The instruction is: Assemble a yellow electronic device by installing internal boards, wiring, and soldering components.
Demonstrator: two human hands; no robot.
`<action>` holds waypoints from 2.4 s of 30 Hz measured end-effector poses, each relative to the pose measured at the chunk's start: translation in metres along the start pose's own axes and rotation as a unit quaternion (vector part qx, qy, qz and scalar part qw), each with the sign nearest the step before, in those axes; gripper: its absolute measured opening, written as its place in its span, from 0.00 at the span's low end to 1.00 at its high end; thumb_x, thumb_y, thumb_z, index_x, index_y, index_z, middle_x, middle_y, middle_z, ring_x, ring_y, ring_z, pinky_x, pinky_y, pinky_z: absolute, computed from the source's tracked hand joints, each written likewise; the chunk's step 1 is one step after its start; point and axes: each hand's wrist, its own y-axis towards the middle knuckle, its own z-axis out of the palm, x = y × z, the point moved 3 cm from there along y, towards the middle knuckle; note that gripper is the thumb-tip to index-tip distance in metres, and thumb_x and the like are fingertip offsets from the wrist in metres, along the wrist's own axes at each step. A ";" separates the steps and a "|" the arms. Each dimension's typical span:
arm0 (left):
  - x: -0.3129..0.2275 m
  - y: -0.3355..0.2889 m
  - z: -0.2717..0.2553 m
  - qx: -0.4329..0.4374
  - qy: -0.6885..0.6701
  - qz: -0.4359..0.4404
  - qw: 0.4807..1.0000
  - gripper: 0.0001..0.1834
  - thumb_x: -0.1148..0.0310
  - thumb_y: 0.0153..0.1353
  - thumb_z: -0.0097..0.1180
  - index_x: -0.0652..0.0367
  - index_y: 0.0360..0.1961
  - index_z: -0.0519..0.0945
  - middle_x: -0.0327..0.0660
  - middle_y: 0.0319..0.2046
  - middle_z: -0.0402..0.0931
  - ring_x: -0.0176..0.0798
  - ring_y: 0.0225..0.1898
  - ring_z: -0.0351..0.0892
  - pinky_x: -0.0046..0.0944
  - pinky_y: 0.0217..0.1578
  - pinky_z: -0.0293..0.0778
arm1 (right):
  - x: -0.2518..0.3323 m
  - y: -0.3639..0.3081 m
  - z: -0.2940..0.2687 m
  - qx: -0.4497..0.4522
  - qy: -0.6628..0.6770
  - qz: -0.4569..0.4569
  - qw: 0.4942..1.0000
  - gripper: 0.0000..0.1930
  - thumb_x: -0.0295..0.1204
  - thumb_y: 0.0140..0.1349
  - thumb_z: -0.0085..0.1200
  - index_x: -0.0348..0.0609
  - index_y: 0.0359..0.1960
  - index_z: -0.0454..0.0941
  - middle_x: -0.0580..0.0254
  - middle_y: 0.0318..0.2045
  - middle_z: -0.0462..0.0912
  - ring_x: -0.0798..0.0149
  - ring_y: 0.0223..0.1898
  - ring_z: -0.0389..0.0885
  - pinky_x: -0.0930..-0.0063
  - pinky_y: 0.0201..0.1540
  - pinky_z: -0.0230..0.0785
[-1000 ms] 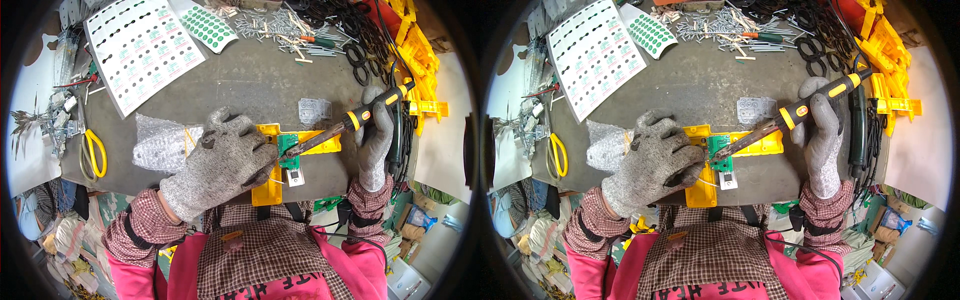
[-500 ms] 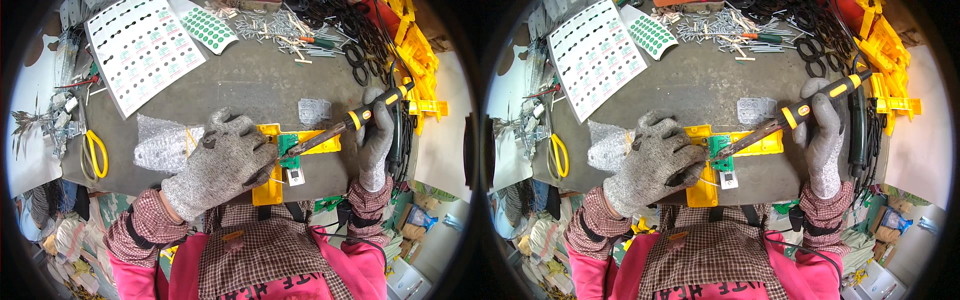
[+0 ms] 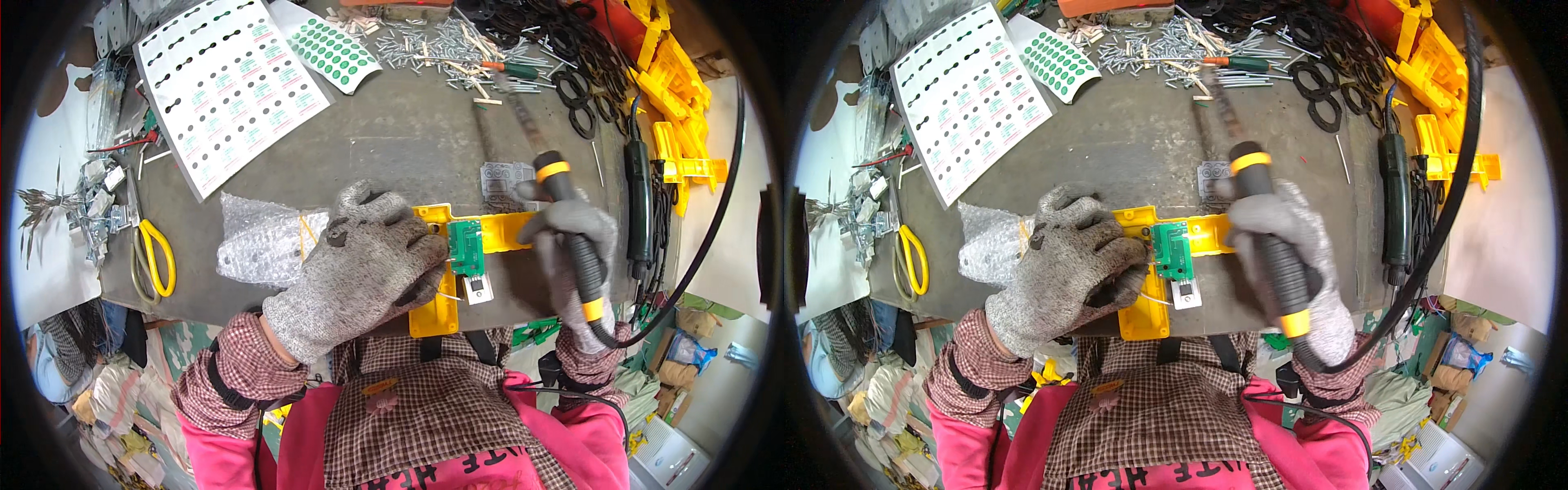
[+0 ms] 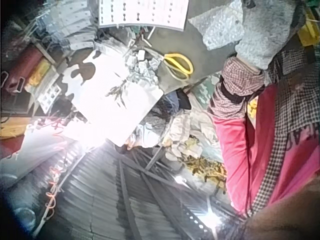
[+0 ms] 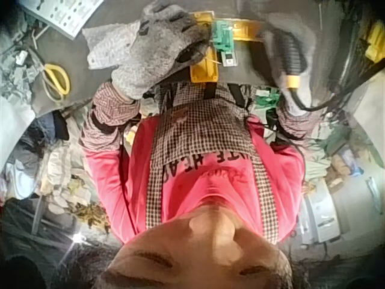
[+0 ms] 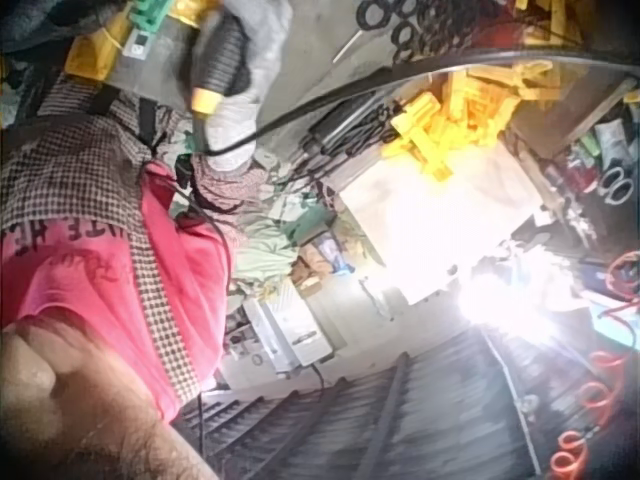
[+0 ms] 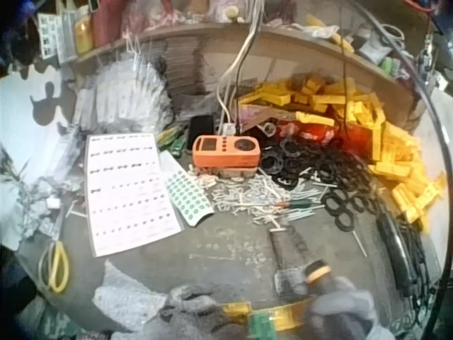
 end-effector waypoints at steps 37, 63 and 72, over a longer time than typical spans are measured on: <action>-0.023 -0.023 0.001 -0.085 0.000 -0.019 0.996 0.18 0.65 0.39 0.69 0.47 0.36 0.82 0.33 0.36 0.80 0.43 0.49 0.77 0.61 0.61 0.62 | 0.027 0.007 0.043 0.014 -0.082 0.129 0.988 0.30 0.17 0.49 0.66 0.47 0.56 0.70 0.53 0.51 0.76 0.57 0.42 0.77 0.64 0.49 0.72; -0.017 -0.019 0.009 -0.059 -0.002 -0.076 0.995 0.14 0.62 0.52 0.61 0.51 0.41 0.81 0.37 0.45 0.77 0.44 0.56 0.73 0.61 0.62 0.60 | -0.009 0.009 -0.047 -0.217 0.355 0.245 0.876 0.18 0.44 0.72 0.50 0.39 0.41 0.67 0.67 0.30 0.72 0.77 0.19 0.70 0.83 0.18 0.64; -0.019 -0.016 0.007 -0.061 0.007 -0.069 0.996 0.13 0.60 0.54 0.59 0.52 0.39 0.81 0.37 0.43 0.78 0.43 0.54 0.73 0.58 0.61 0.61 | -0.007 0.023 -0.025 -0.173 0.200 0.333 0.905 0.19 0.48 0.66 0.53 0.44 0.41 0.75 0.71 0.20 0.75 0.80 0.12 0.66 0.87 0.14 0.50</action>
